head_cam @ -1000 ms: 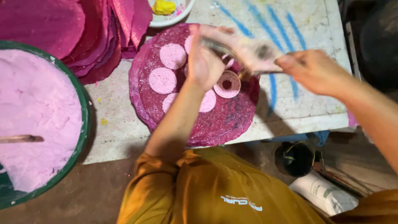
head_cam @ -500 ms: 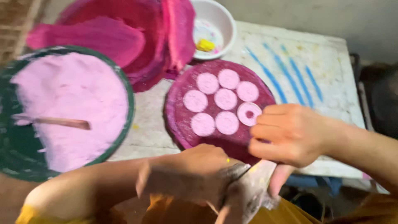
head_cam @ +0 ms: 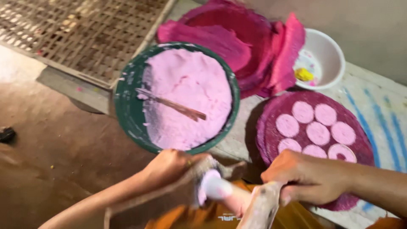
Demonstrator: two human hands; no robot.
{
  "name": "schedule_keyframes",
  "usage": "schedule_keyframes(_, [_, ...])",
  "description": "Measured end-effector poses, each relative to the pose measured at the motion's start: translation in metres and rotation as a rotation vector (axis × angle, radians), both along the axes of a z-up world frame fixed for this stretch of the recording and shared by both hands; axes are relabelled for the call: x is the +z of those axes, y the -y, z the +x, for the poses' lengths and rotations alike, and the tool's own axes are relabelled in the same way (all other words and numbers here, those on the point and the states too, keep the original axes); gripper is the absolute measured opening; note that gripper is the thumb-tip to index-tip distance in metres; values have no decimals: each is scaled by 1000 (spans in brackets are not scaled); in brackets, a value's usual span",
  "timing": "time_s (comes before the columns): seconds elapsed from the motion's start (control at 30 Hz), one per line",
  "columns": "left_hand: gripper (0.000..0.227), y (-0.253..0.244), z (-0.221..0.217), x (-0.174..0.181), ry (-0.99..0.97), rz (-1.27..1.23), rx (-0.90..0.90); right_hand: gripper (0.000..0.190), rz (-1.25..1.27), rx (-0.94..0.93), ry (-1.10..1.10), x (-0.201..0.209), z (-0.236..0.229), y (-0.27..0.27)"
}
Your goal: The person uses a wooden press tool and a circular mold to form and cut small pink dough circles on a purple mat.
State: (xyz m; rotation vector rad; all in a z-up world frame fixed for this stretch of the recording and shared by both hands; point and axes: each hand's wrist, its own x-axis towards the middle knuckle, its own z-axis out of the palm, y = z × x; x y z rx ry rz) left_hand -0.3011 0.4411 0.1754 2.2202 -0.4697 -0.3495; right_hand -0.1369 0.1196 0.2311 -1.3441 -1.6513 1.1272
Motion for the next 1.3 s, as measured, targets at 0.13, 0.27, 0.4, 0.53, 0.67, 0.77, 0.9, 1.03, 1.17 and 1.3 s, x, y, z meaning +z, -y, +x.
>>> schedule_keyframes(0.13, [26,-93,8,-8,-449,-436,265,39,314,-130,619,26,43,-39])
schedule_keyframes(0.27, [37,-126,-1,-13,-659,-1004,177,11,643,-56,1576,48,90,-110])
schedule_keyframes(0.4, [33,-97,1,-40,-455,-1348,222,29,924,-312,1663,53,101,-174])
schedule_keyframes(0.53, [22,-115,9,-74,116,-1211,690,56,256,-873,661,-10,75,-231])
schedule_keyframes(0.67, [20,-157,28,-111,554,-831,1069,65,25,-393,888,-99,48,-283])
schedule_keyframes(0.77, [23,-165,46,-134,691,-694,1134,46,-77,-312,1085,-119,42,-311])
schedule_keyframes(0.9, [57,-163,61,-157,608,-906,1180,21,-213,-139,1152,-77,58,-321])
schedule_keyframes(1.03, [47,-162,63,-173,686,-813,1130,41,-845,-102,1106,-43,65,-300])
schedule_keyframes(1.17, [39,-168,70,-176,583,-921,1163,64,-834,40,1129,-65,47,-264])
schedule_keyframes(1.3, [45,-165,68,-176,658,-866,1146,57,-68,-140,824,-107,26,-230])
